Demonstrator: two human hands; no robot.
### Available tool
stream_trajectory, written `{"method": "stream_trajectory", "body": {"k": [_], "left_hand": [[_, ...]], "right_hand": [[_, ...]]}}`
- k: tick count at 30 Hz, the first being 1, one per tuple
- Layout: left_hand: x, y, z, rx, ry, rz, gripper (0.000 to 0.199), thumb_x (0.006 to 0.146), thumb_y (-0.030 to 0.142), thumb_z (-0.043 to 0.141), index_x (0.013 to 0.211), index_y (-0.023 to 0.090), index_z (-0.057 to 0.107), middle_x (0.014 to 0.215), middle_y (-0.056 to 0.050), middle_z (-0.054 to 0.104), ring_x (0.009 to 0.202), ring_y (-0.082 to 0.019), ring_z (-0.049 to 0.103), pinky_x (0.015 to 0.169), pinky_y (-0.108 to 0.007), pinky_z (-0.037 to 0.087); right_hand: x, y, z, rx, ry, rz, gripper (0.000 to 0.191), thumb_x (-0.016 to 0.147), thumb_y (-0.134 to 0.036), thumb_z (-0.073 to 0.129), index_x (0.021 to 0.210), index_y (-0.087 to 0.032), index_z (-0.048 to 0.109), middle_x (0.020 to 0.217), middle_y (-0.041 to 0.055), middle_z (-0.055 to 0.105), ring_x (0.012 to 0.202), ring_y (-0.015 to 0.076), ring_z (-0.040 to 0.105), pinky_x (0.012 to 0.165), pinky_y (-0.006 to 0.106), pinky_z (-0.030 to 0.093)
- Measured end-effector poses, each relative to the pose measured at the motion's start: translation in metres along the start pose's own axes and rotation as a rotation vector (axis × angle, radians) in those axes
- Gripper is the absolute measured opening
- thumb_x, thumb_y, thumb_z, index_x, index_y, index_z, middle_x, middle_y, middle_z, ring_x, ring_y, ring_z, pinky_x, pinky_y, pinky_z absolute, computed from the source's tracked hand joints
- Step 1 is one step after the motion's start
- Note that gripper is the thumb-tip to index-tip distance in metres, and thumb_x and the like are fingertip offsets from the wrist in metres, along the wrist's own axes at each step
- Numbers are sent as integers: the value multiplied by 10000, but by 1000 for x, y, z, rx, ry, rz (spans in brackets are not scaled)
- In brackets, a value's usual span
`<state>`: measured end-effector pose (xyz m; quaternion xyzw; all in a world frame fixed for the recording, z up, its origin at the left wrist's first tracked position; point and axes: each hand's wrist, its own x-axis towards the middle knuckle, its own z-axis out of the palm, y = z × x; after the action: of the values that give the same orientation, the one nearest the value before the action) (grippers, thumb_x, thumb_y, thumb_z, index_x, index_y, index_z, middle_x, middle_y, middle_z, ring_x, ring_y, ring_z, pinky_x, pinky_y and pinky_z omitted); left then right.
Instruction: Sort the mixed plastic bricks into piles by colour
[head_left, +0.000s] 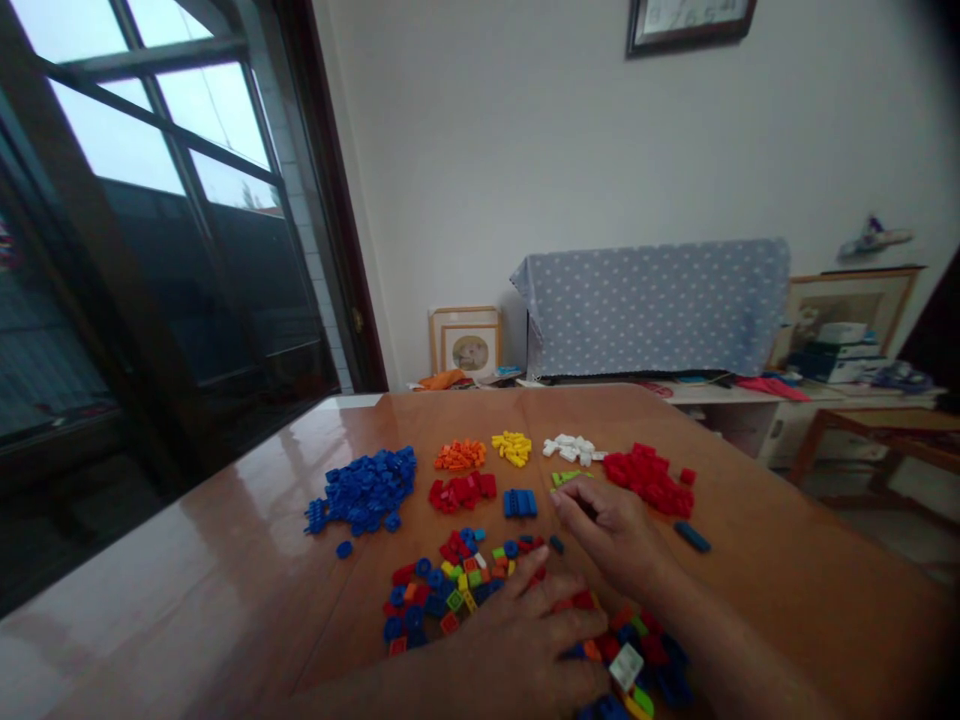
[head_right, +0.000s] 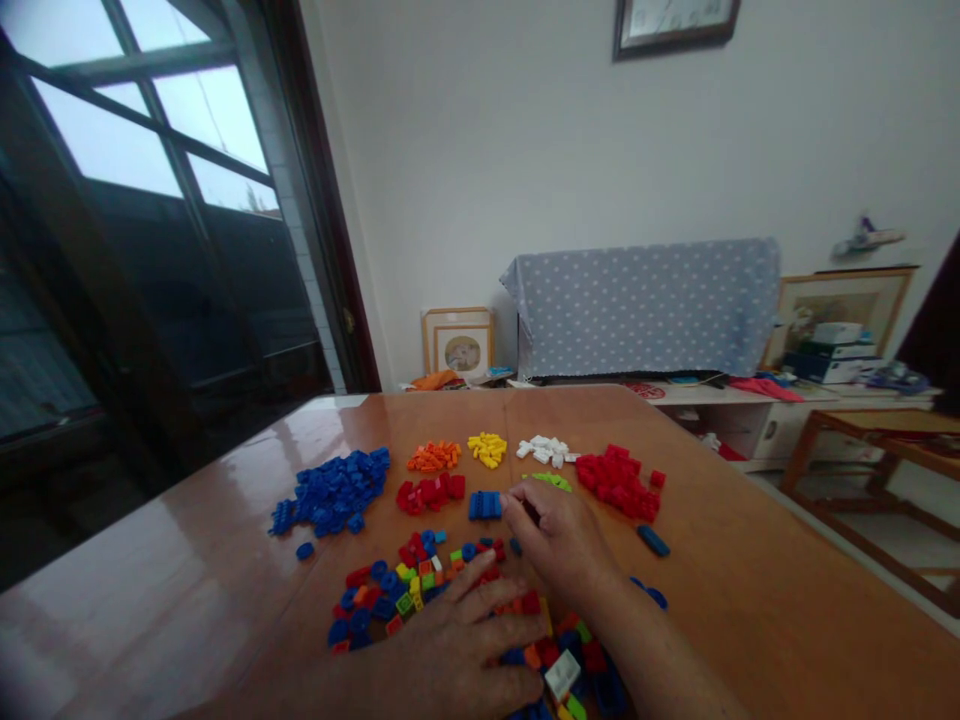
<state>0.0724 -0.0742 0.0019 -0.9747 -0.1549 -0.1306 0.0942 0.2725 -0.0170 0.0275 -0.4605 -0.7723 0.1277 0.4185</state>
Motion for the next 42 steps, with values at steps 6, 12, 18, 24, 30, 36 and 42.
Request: {"method": "stream_trajectory", "body": {"k": [6, 12, 18, 24, 30, 36, 42], "left_hand": [[5, -8, -7, -113, -110, -92, 418, 959, 544, 426, 1220, 264, 595, 1432, -35, 524, 1426, -264, 305, 1228, -531, 27], [4, -11, -17, -212, -120, -262, 409, 918, 514, 505, 1218, 250, 593, 1409, -60, 534, 1418, -297, 325, 1221, -552, 62], [20, -4, -17, -253, -106, -156, 589, 920, 624, 448, 1381, 259, 487, 1422, -66, 535, 1418, -298, 331, 1220, -541, 67], [52, 11, 6, -55, -44, 72, 413, 992, 423, 411, 1383, 309, 479, 1430, -24, 540, 1418, -302, 322, 1189, -567, 163], [58, 7, 14, -4, -53, 97, 451, 990, 465, 377, 1377, 268, 499, 1472, -44, 496, 1408, -303, 339, 1175, -578, 195], [47, -1, -7, -85, -117, -66, 429, 990, 420, 381, 1375, 283, 510, 1425, -48, 542, 1385, -296, 377, 1186, -600, 111], [34, -7, -23, -202, -116, -218, 475, 953, 449, 459, 1409, 319, 475, 1447, -40, 517, 1410, -293, 353, 1199, -584, 95]], "right_hand": [[2, 1, -6, 10, 48, 24, 317, 965, -379, 472, 759, -191, 623, 683, -4, 606, 660, 147, 561, 610, 252, 375], [1, 4, -7, 65, 116, 74, 315, 957, -398, 483, 761, -195, 623, 665, -13, 596, 643, 142, 556, 597, 240, 379], [4, 7, -10, 125, 163, 140, 336, 943, -438, 490, 759, -187, 615, 645, -16, 565, 618, 139, 523, 560, 234, 372], [4, 9, -11, 108, 170, 155, 349, 931, -458, 495, 757, -184, 626, 650, -9, 577, 617, 144, 529, 554, 238, 378], [5, 10, -19, 126, 211, 167, 357, 933, -477, 484, 759, -192, 613, 669, -4, 573, 639, 153, 533, 570, 241, 400], [6, 13, -24, 155, 263, 195, 354, 910, -483, 508, 789, -183, 652, 662, -4, 580, 619, 149, 525, 566, 243, 404], [7, 16, -25, 196, 246, 211, 363, 896, -491, 519, 713, -187, 594, 611, -29, 501, 581, 128, 467, 531, 229, 367]]}}
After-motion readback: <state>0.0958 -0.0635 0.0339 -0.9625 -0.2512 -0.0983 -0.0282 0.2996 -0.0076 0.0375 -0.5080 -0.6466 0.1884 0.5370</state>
